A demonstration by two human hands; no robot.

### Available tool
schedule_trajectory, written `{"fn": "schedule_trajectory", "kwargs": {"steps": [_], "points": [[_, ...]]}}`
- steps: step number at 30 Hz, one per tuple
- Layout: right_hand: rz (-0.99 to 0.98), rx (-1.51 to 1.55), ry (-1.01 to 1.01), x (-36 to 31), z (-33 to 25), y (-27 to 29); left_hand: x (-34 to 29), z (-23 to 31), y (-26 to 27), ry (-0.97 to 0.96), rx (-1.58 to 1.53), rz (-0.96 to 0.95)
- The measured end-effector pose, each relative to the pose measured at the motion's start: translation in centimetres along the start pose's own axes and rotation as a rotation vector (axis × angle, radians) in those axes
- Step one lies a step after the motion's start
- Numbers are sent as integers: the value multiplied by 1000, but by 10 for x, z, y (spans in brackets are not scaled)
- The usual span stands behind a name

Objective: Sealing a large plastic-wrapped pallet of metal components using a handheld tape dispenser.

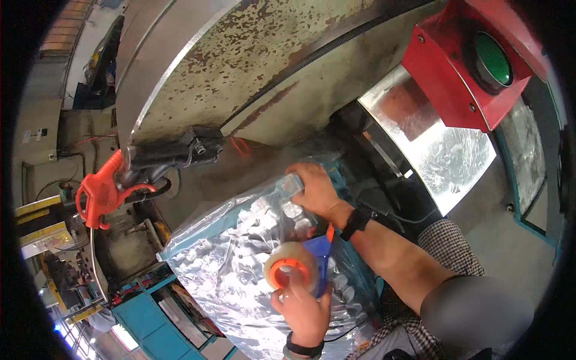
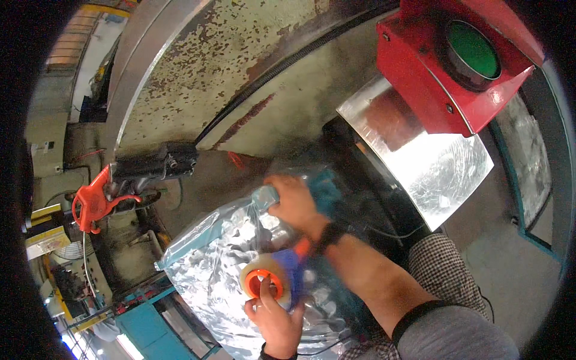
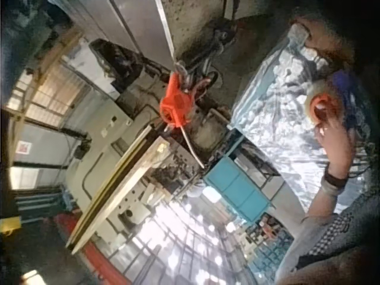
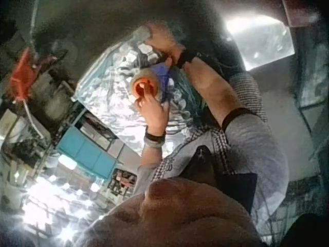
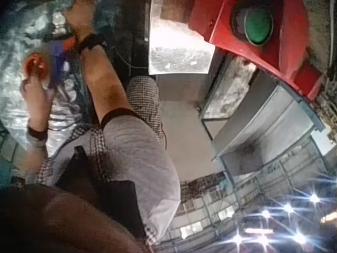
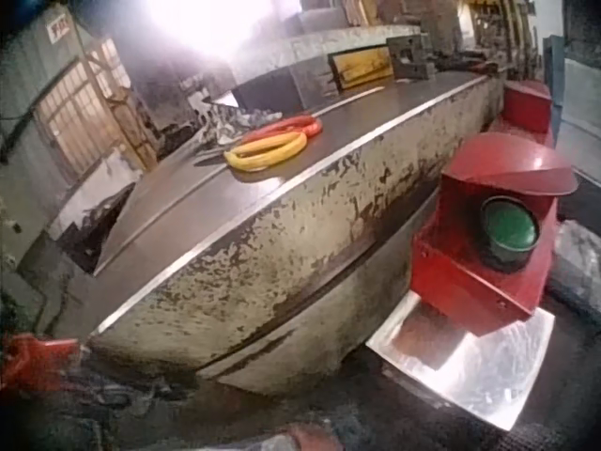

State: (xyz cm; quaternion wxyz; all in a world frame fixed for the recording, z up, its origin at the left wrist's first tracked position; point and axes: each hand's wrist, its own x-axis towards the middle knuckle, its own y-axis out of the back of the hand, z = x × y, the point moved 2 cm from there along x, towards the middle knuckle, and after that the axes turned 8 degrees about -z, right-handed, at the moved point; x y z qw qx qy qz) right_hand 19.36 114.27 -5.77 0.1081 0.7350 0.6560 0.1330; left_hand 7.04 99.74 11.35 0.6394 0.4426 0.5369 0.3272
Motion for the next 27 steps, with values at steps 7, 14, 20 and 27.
{"fn": "schedule_trajectory", "kwargs": {"steps": [7, 14, 20, 27], "points": [[-24, -54, -30, 1, -1, 1, 12, -30, 84, -187, -8, -70], [6, -57, -9, -1, -4, 3, 34, -30, 139, -110, 45, -268], [-12, -67, -29, -1, -5, 6, 24, -50, 181, -142, 407, -289], [-22, -75, -21, -4, -8, 0, 40, -99, 175, -93, 561, -40]]}}
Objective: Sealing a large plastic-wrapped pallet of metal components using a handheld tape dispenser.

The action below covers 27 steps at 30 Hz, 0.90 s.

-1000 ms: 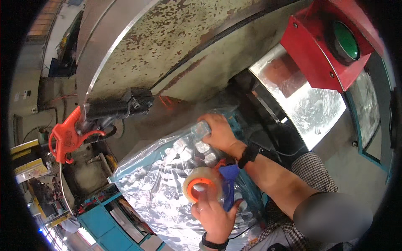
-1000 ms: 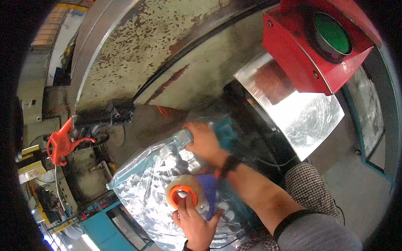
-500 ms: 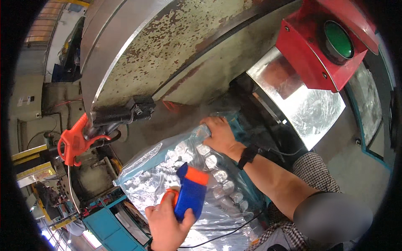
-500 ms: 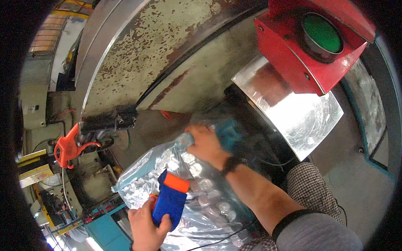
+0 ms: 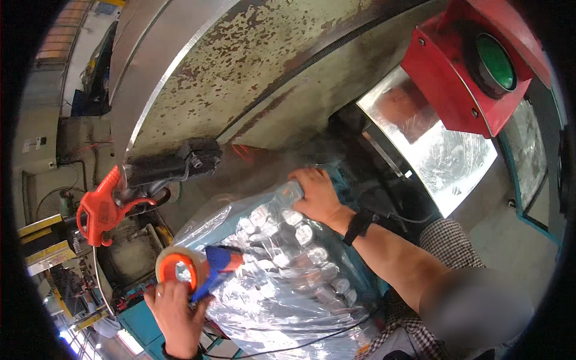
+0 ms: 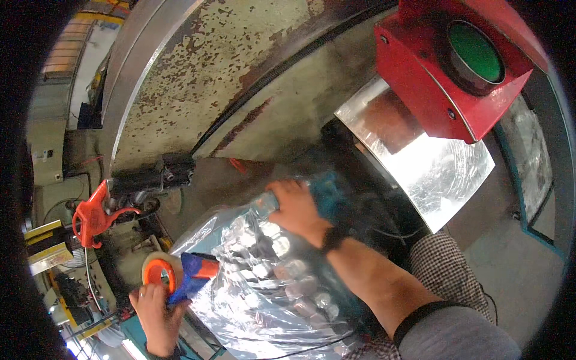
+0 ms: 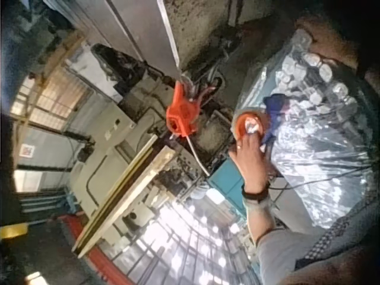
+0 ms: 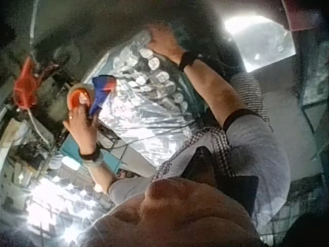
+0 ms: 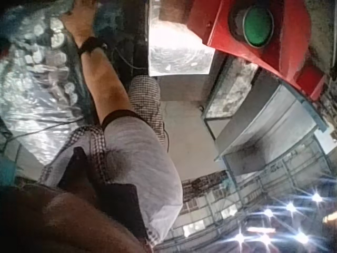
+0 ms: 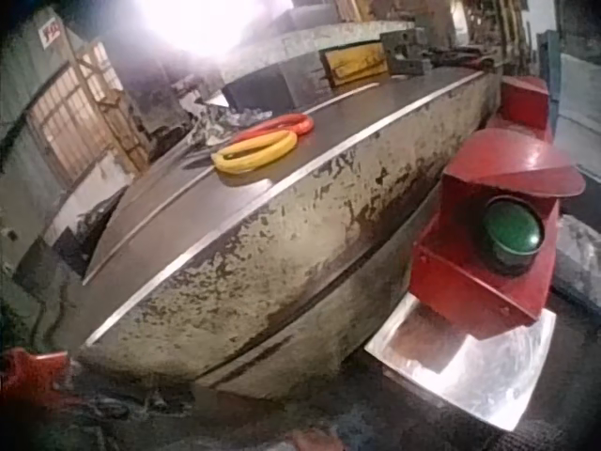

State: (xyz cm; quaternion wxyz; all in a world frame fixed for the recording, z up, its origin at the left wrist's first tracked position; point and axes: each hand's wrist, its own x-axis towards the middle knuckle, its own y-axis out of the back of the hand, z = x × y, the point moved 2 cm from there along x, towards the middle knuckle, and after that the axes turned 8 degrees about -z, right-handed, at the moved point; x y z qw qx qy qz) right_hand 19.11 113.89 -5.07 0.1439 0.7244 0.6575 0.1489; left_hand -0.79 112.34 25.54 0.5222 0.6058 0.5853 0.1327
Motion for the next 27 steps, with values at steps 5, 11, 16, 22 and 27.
{"fn": "schedule_trajectory", "kwargs": {"steps": [5, 11, 16, 22, 27], "points": [[17, -3, 3, 3, 3, 0, 72, -38, -39, -125, -69, 222], [19, -58, -16, 5, 6, 1, 148, -50, -75, -228, -136, 279], [-10, -5, -20, 4, 6, 3, 206, -29, -90, -267, -318, 257], [-22, 9, -5, 3, 10, 0, 237, 23, -116, -279, -305, 75], [-53, -5, -29, 3, 8, 2, 225, 48, -124, -375, -344, 221]]}}
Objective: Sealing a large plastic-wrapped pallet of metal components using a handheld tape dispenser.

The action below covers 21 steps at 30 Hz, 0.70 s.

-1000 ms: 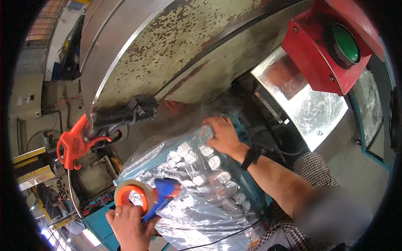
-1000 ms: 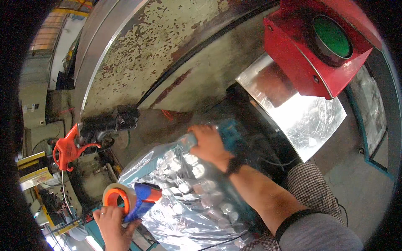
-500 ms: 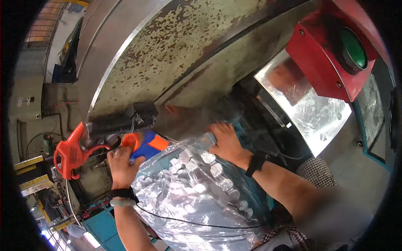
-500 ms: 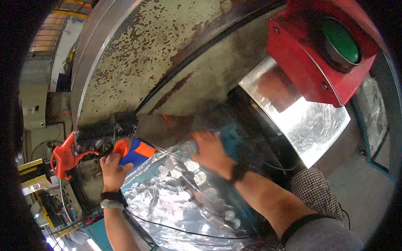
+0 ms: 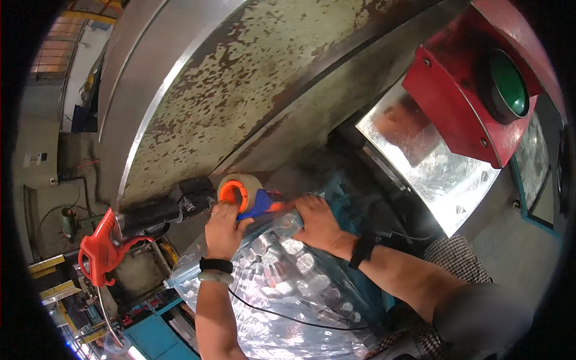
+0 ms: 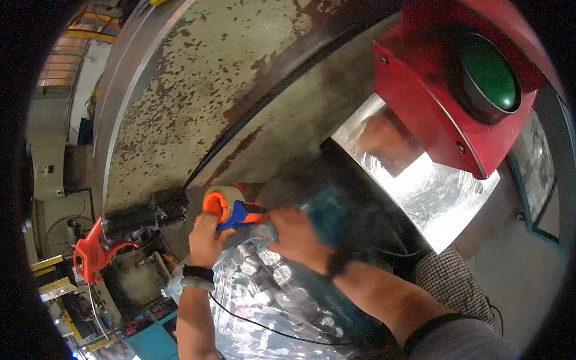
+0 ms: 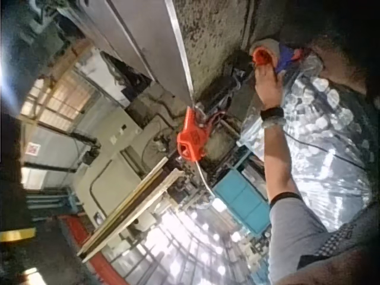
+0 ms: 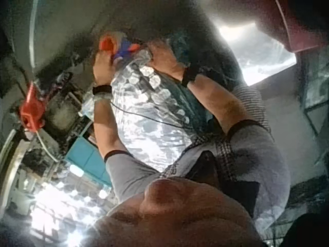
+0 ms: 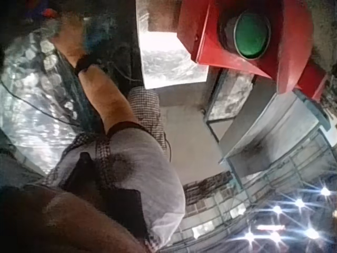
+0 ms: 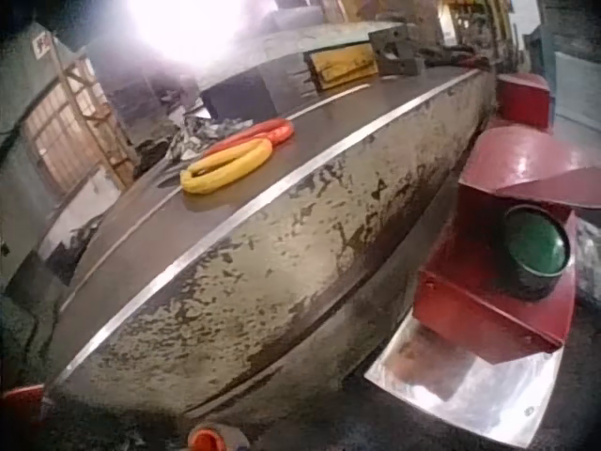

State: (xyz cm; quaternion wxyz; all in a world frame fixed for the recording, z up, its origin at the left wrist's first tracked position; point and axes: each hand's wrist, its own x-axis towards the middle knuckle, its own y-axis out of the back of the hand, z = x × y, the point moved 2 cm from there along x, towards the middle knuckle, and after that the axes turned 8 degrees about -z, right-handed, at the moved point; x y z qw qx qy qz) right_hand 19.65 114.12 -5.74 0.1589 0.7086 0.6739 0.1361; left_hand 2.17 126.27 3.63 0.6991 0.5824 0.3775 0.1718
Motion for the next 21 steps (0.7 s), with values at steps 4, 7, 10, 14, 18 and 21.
{"fn": "schedule_trajectory", "kwargs": {"steps": [4, 7, 10, 14, 18, 21], "points": [[48, 116, -70, 2, -2, 5, 7, 9, 1, -37, 64, 72], [114, 147, -61, -1, -6, 4, 1, 18, 1, -77, 100, 180], [-27, 360, -99, -1, 4, -1, -4, 21, -3, -93, 147, 210], [-71, 800, 60, 5, 44, -20, -2, 38, 3, -73, 212, 234], [-23, 1211, 85, 7, 44, -22, -6, 46, 6, -68, 259, 286], [-101, 1028, 94, 17, 69, -27, -1, 50, 15, -122, 315, 306]]}}
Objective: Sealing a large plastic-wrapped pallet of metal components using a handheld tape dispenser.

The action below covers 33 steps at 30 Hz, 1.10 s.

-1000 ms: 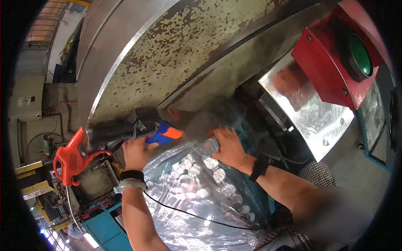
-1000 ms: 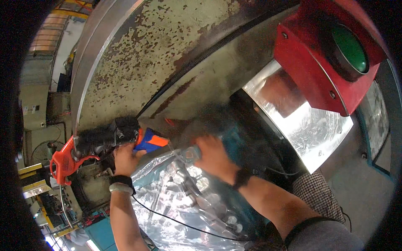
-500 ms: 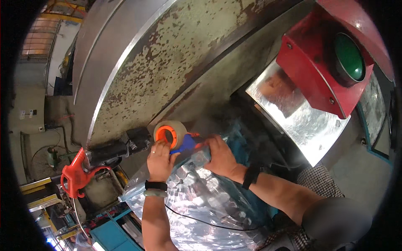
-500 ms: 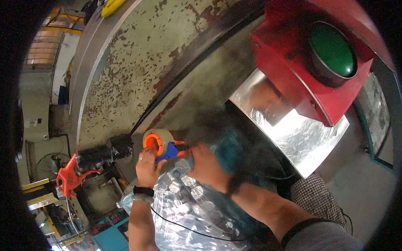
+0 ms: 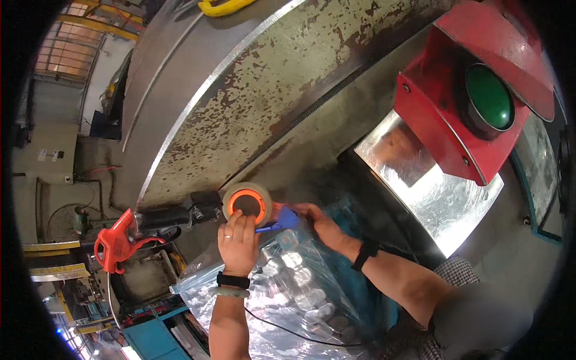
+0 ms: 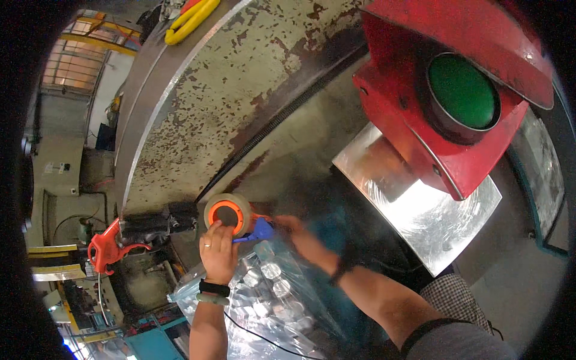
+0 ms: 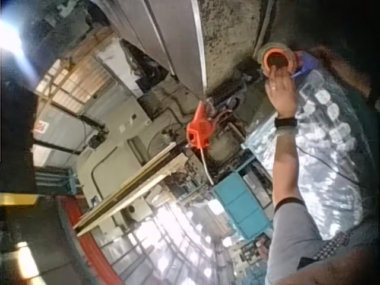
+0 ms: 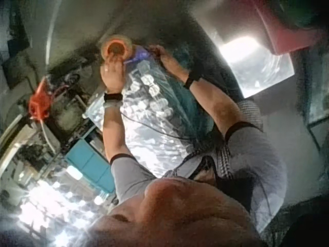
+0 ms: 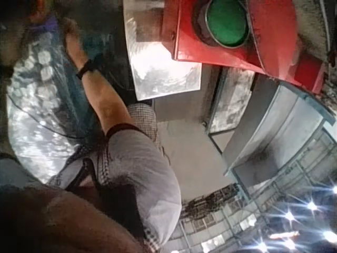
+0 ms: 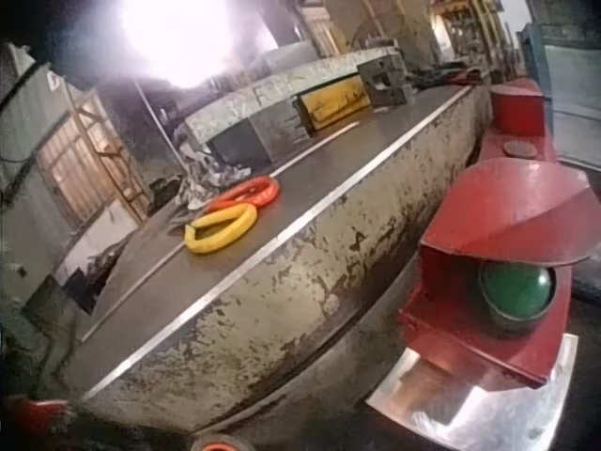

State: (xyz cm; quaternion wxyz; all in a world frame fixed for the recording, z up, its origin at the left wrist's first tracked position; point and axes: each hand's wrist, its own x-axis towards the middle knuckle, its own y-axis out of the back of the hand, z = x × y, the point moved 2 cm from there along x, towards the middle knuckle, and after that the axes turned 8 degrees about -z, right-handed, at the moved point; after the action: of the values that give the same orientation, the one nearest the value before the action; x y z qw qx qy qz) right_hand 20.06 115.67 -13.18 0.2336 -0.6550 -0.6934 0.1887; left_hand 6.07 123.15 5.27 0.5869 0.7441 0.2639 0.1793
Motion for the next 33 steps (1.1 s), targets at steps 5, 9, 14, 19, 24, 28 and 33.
{"fn": "schedule_trajectory", "kwargs": {"steps": [5, 9, 14, 19, 24, 28, 33], "points": [[-4, 321, -42, 15, -23, 29, 13, 15, 23, -183, 203, 104], [1, 115, 206, 65, -122, 38, 49, 31, 39, -493, 141, 47], [-221, -320, -262, 95, -205, 57, 90, 58, 45, -790, 179, -126], [-430, -760, -372, 85, -175, 78, 97, 87, 47, -885, 59, -11], [-324, -665, -511, 65, -173, 89, 63, 69, 39, -179, -285, 59], [-91, -415, -450, 73, -170, 96, 16, 60, 15, 52, -511, -184], [-31, -474, -563, 90, -166, 98, 22, 81, 6, 358, -574, -301]]}}
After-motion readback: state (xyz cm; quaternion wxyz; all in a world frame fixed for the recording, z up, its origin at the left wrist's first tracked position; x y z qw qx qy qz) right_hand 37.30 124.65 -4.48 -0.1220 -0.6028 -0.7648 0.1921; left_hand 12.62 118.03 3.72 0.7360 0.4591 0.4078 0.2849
